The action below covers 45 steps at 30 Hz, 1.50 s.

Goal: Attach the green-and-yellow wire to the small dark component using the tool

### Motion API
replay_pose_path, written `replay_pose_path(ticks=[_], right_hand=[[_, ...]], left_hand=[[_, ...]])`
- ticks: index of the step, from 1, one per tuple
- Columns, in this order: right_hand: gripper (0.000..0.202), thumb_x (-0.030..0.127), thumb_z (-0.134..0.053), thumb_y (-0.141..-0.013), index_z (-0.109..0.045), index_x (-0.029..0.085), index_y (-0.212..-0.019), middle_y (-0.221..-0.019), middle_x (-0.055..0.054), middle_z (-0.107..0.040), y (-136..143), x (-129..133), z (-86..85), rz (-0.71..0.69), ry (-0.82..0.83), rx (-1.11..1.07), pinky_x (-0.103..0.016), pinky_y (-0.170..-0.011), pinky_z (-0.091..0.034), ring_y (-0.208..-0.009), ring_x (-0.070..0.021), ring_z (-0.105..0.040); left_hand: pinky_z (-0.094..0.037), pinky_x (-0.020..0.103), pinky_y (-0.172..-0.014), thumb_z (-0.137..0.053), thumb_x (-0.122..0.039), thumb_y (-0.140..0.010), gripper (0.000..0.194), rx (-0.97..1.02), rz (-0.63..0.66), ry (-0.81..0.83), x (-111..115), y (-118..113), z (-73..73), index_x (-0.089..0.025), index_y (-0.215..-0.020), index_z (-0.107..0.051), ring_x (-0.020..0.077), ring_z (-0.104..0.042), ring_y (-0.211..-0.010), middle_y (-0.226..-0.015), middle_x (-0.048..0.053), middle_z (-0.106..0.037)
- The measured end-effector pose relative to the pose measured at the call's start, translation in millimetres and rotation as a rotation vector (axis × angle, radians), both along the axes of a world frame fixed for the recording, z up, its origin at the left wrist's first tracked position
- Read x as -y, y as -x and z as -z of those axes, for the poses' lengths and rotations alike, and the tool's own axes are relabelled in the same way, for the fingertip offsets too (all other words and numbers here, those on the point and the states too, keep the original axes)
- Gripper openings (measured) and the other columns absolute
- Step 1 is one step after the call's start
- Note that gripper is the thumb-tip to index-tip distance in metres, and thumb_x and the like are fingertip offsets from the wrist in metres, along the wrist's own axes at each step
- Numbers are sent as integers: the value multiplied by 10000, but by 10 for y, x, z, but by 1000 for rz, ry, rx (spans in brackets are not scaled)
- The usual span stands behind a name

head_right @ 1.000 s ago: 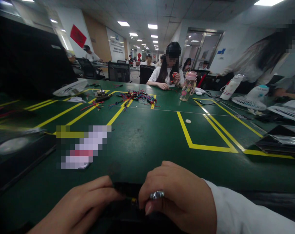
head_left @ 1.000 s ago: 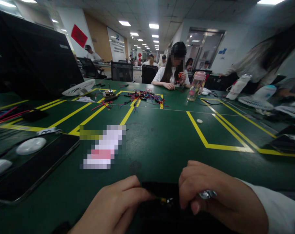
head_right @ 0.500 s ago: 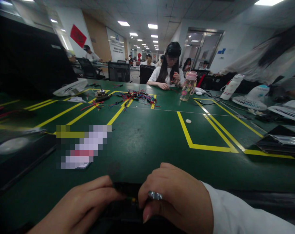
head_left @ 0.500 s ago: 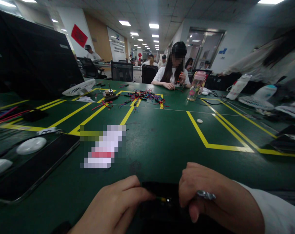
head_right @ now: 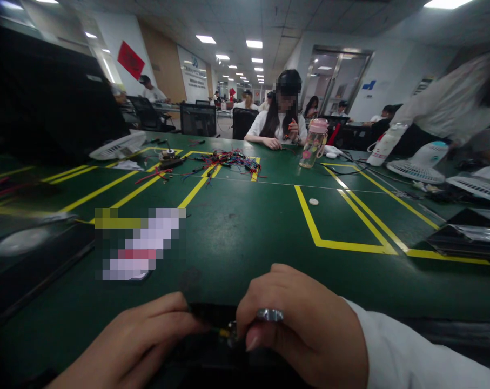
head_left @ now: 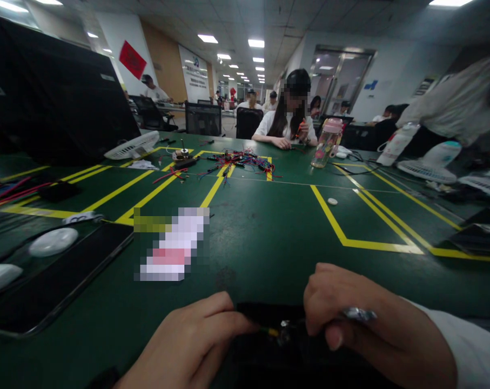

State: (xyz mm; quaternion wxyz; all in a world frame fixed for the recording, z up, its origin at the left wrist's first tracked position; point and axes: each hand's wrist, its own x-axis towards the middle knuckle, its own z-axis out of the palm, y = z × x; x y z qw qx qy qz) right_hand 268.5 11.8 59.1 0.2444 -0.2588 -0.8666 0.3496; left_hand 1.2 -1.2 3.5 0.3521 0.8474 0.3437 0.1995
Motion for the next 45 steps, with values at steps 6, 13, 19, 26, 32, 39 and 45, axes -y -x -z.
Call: replay_pose_path(ticks=[6, 13, 19, 26, 32, 39, 45], right_hand=[[96, 113, -537, -945, -583, 189, -910, -830, 15, -644, -5, -43, 9, -74, 17, 22, -313, -758, -356, -791, -134, -582], [92, 180, -533, -961, -581, 190, -884, -815, 15, -638, 11, -56, 41, -42, 19, 43, -287, -739, -364, -766, -131, -569], [78, 183, -584, -939, -579, 199, -863, -781, 30, -627, 27, -36, 27, -10, 22, 44, -257, -723, -376, -729, -121, -556], [104, 190, -597, -934, -584, 203, -831, -730, 40, -618, 36, -17, 38, 11, 20, 31, -245, -681, -386, -685, -116, -548], [153, 281, -623, -924, -576, 202, -801, -731, 38, -627, 63, -29, 58, 21, 32, 25, -241, -685, -399, -692, -116, -557], [206, 294, -530, -975, -585, 193, -804, -682, 25, -614, 62, -11, 24, -4, 14, 60, -260, -682, -425, -676, -126, -559], [269, 377, -484, -989, -575, 211, -797, -638, 37, -602, 70, 14, 93, 24, 45, -12, -268, -698, -424, -679, -131, -563]], left_hand=[[-446, 194, -864, -343, -60, -946, 430, 35, -5, -7, -2, -7, -5, -353, -1190, -541, 109, -574, -1048, -1173, -62, -580], [-441, 172, -862, -356, -74, -950, 414, 29, -13, 18, 9, -31, -50, -363, -1159, -566, 103, -579, -1034, -1130, -57, -590], [-432, 171, -883, -354, -52, -947, 437, 40, -13, 12, 0, -37, -61, -369, -1167, -561, 104, -573, -1057, -1175, -62, -582], [-443, 157, -843, -366, -57, -939, 425, 23, -12, 1, 5, -15, -46, -369, -1145, -569, 99, -584, -1022, -1127, -67, -595], [-431, 152, -869, -361, -60, -947, 433, 38, -12, 7, 4, -25, -60, -379, -1163, -559, 91, -578, -1025, -1108, -69, -592], [-441, 156, -837, -374, -51, -935, 419, 36, -20, -3, 15, -10, -42, -359, -1142, -567, 100, -588, -993, -1115, -66, -600], [-435, 149, -842, -383, -66, -941, 403, 17, -22, -3, 18, -15, -25, -366, -1142, -562, 93, -585, -984, -1075, -64, -591]])
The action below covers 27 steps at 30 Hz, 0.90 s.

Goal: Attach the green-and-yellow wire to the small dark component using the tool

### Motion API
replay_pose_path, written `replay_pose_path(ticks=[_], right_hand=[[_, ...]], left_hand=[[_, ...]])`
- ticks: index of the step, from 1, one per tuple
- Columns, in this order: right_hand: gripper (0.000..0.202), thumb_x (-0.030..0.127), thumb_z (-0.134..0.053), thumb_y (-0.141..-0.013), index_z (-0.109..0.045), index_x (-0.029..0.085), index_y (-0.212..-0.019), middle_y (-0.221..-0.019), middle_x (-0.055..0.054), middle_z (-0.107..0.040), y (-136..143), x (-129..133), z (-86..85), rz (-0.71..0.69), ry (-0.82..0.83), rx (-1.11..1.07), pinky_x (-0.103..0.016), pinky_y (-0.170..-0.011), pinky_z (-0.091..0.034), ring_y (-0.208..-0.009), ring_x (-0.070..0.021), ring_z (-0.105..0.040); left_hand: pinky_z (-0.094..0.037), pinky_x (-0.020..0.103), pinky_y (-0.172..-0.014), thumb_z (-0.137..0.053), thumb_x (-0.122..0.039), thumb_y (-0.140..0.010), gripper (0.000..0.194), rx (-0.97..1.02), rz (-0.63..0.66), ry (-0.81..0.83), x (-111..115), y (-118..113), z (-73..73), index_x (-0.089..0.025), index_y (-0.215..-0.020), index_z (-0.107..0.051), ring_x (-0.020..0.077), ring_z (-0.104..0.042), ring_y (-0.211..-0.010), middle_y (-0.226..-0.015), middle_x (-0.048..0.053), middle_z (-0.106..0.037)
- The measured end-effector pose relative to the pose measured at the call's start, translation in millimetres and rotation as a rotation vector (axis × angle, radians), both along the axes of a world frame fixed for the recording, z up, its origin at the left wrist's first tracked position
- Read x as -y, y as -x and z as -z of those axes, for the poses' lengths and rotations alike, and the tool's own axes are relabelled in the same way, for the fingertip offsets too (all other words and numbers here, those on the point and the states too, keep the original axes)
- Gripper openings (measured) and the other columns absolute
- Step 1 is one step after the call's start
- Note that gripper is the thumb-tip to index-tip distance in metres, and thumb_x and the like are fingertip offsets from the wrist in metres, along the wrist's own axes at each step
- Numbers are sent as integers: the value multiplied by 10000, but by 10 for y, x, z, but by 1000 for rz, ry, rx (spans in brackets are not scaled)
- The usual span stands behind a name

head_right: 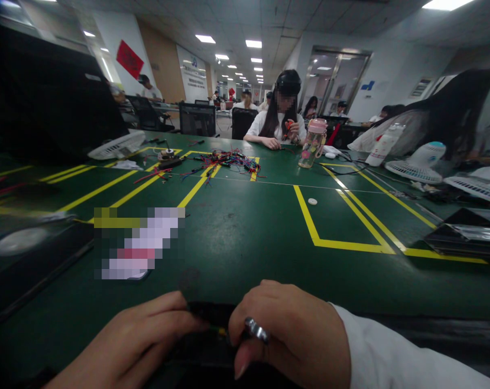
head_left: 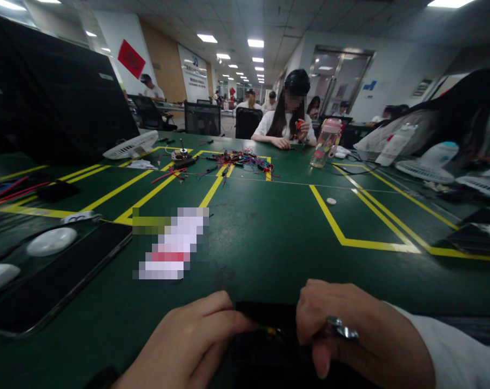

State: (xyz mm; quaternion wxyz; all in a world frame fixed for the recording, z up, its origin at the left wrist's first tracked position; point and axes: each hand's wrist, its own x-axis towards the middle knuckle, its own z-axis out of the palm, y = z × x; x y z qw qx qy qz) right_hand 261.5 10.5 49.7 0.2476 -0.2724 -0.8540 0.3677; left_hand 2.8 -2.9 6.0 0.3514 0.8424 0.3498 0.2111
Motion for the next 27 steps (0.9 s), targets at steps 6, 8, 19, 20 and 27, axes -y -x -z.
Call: replay_pose_path(ticks=[6, 8, 19, 20, 27], right_hand=[[240, 385, -522, -968, -576, 208, -814, -711, 19, -608, -36, 10, -29, 10, 1, 17, -262, -667, -399, -687, -136, -539], [198, 353, -515, -975, -578, 209, -855, -749, 13, -597, -57, -1, -62, 31, -3, 4, -265, -666, -384, -706, -141, -520], [119, 260, -549, -956, -575, 200, -857, -767, 4, -617, -33, -15, -109, -4, 13, 128, -250, -631, -405, -721, -144, -548], [158, 298, -547, -959, -575, 199, -838, -748, 6, -613, -26, -11, -109, 5, 7, 137, -247, -620, -408, -708, -143, -544], [222, 321, -609, -928, -527, 206, -758, -679, 42, -587, 12, -6, -72, 14, -79, 59, -212, -586, -386, -632, -107, -514]], left_hand=[[-438, 163, -859, -361, -80, -956, 393, 10, 14, 23, -8, 3, -18, -354, -1149, -566, 104, -581, -1025, -1138, -65, -593], [-435, 184, -885, -358, -60, -945, 417, 11, 15, 19, -12, -5, -22, -347, -1167, -562, 117, -567, -1065, -1188, -58, -578], [-448, 199, -880, -350, -68, -949, 421, 27, 15, 6, 5, 5, -22, -355, -1179, -554, 124, -572, -1056, -1172, -42, -582], [-448, 188, -871, -355, -64, -945, 417, 21, 13, 6, 7, 5, -20, -352, -1170, -557, 118, -577, -1045, -1160, -48, -587], [-427, 158, -889, -365, -71, -957, 396, 3, 16, 19, -7, 1, -15, -350, -1151, -568, 97, -569, -1052, -1140, -59, -583]])
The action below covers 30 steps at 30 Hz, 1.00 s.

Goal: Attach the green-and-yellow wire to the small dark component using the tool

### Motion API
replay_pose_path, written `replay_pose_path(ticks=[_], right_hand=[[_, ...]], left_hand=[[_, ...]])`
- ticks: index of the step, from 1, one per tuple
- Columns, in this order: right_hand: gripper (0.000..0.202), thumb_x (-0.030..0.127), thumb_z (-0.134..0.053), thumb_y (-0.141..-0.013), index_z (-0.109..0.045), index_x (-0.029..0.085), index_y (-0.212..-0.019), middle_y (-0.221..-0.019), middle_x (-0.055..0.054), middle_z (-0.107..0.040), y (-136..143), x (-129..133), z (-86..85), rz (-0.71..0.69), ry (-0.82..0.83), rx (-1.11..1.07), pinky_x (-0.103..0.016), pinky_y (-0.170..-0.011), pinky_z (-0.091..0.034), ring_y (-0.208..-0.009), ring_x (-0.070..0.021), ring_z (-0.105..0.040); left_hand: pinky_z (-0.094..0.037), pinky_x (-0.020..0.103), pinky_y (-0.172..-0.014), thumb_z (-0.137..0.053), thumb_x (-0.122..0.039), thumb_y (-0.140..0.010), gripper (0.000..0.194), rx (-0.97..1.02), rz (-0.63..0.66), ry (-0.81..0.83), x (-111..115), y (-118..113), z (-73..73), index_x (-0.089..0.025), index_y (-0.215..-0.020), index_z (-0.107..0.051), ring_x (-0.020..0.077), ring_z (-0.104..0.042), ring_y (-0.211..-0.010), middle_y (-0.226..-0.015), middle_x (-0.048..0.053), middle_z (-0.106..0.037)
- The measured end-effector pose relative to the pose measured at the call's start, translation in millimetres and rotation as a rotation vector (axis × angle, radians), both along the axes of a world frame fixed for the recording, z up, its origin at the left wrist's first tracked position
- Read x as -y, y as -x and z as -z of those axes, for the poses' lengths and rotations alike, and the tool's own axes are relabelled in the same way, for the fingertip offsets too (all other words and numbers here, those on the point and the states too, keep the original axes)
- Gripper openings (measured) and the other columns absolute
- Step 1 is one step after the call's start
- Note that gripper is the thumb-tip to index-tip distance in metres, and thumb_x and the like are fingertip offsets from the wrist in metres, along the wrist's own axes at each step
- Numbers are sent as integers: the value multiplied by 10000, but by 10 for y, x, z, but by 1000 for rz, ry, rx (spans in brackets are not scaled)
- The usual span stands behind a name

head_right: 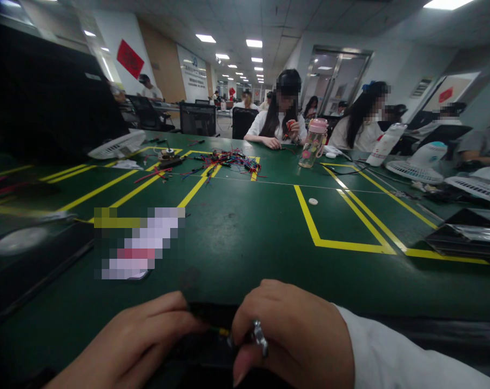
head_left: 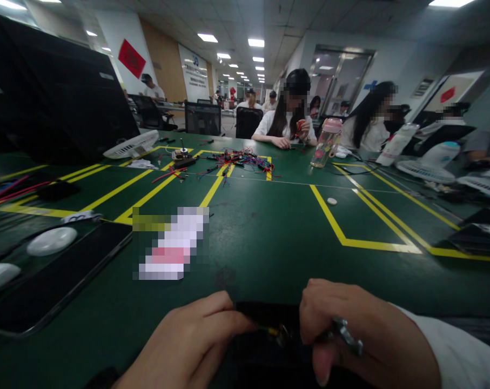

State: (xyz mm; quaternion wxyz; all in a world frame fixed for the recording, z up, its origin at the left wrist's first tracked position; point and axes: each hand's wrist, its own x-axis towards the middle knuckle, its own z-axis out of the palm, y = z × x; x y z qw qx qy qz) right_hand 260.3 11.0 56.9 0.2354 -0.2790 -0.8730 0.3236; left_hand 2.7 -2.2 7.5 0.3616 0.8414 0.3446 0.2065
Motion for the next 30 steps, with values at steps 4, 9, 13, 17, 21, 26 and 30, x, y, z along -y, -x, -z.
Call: replay_pose_path(ticks=[4, 9, 13, 17, 21, 26, 30], right_hand=[[245, 388, -625, -908, -528, 204, -779, -693, 42, -589, -5, 0, 33, -25, -11, -22, -221, -608, -382, -646, -109, -511], [162, 332, -599, -931, -544, 209, -841, -742, 38, -565, -46, 17, 4, 30, 61, -18, -218, -616, -369, -673, -112, -495], [105, 147, -459, -954, -535, 208, -914, -795, 27, -544, -81, 24, -51, 23, 78, -58, -241, -671, -366, -734, -127, -492], [82, 162, -503, -943, -545, 216, -898, -800, 34, -557, -83, 34, -39, 38, 97, -35, -238, -659, -363, -722, -126, -496], [52, 196, -541, -941, -550, 223, -897, -787, 39, -570, -66, 35, -2, 51, 95, 2, -227, -633, -368, -698, -122, -504], [102, 167, -508, -948, -562, 213, -875, -798, 27, -578, -75, 18, -2, 22, 101, 10, -242, -677, -381, -737, -133, -521], [109, 162, -504, -945, -575, 203, -873, -798, 17, -585, -64, 13, -23, 7, 108, 17, -243, -677, -389, -739, -133, -532]], left_hand=[[-425, 165, -891, -358, -66, -957, 418, 7, 0, 12, 5, -4, -9, -363, -1183, -548, 98, -562, -1062, -1164, -64, -575], [-435, 171, -878, -357, -70, -960, 435, 2, 5, 14, 12, 7, -13, -380, -1208, -537, 104, -564, -1062, -1165, -62, -574], [-426, 206, -923, -350, -63, -955, 456, 21, 8, 0, 12, 19, -10, -377, -1236, -526, 125, -547, -1108, -1224, -49, -559], [-433, 199, -918, -343, -89, -967, 426, 18, 2, 8, 1, 9, -3, -368, -1223, -538, 123, -548, -1105, -1223, -48, -558], [-436, 209, -903, -334, -58, -954, 469, 14, 13, 15, -13, 5, 10, -378, -1239, -524, 120, -554, -1089, -1214, -60, -561], [-438, 204, -891, -343, -51, -947, 482, 23, 22, 17, -25, 2, 0, -389, -1244, -518, 116, -558, -1081, -1205, -69, -566], [-419, 197, -923, -344, -65, -961, 472, 13, 18, 16, -16, -2, -12, -396, -1252, -512, 111, -544, -1106, -1241, -67, -548]])
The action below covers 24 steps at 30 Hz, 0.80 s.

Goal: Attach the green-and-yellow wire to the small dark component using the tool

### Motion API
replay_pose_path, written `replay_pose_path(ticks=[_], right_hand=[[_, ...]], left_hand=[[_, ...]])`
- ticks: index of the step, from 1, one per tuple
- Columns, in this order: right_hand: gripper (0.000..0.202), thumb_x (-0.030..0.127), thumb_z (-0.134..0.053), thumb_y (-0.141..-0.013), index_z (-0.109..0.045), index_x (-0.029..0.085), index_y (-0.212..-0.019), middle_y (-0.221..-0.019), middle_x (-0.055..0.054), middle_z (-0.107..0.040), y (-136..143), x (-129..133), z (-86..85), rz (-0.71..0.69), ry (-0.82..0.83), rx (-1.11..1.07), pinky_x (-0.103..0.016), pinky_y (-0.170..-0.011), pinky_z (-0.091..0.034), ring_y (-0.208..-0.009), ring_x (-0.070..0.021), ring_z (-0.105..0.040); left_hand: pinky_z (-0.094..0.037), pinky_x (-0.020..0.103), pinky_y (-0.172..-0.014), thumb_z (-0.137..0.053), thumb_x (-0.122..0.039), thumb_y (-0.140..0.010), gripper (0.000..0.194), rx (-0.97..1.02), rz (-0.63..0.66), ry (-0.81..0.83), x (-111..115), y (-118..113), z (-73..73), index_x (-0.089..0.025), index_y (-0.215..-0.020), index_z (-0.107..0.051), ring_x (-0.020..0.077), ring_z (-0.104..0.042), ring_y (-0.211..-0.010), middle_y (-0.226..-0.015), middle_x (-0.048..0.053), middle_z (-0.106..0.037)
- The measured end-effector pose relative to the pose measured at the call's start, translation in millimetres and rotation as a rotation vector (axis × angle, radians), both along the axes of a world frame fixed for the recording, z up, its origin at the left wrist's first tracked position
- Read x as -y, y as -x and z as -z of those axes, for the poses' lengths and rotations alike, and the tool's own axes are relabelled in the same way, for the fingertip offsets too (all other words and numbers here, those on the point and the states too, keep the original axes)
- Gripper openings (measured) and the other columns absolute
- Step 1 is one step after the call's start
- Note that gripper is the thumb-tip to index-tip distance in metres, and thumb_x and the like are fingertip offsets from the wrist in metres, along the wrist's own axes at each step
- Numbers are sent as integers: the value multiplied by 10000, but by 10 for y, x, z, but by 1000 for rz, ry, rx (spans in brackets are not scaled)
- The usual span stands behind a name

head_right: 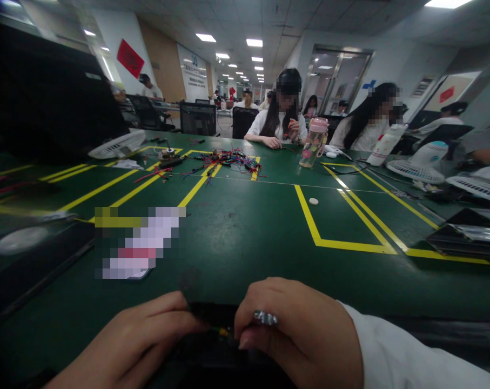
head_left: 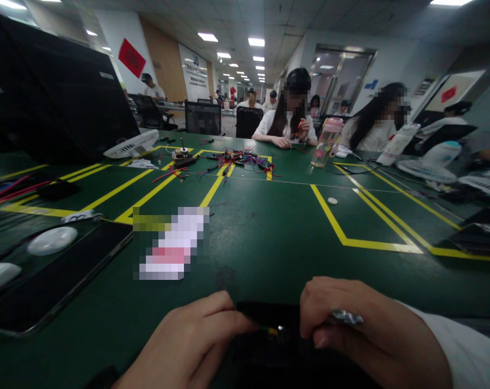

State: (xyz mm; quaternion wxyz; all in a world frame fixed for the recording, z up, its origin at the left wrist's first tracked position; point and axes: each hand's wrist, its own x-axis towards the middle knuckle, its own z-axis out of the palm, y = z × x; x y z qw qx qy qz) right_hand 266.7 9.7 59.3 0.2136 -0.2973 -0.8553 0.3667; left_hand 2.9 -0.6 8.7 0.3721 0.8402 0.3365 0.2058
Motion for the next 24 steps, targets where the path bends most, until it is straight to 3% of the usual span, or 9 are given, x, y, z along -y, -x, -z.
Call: replay_pose_path(ticks=[10, 20, 24], right_hand=[[51, 239, -614, -903, -572, 239, -873, -748, 69, -598, 22, 48, 22, 131, -24, 61, -189, -586, -389, -629, -91, -532], [138, 181, -509, -947, -607, 194, -851, -787, 8, -600, 23, 21, -20, 9, 66, -5, -231, -670, -417, -725, -130, -561], [111, 206, -552, -937, -606, 201, -840, -742, 31, -586, -11, 22, -50, 63, 58, -29, -213, -621, -405, -674, -115, -546]], left_hand=[[-428, 158, -870, -357, -39, -938, 456, -2, -24, -7, 16, 6, 8, -376, -1175, -553, 94, -571, -1037, -1142, -74, -585], [-453, 178, -873, -368, -76, -952, 439, -8, -27, -21, 7, -9, -5, -378, -1206, -560, 114, -585, -1041, -1165, -48, -594], [-511, 214, -801, -403, -136, -946, 369, 31, -76, -126, 4, -40, -21, -346, -1164, -615, 160, -628, -963, -1047, -5, -650]])
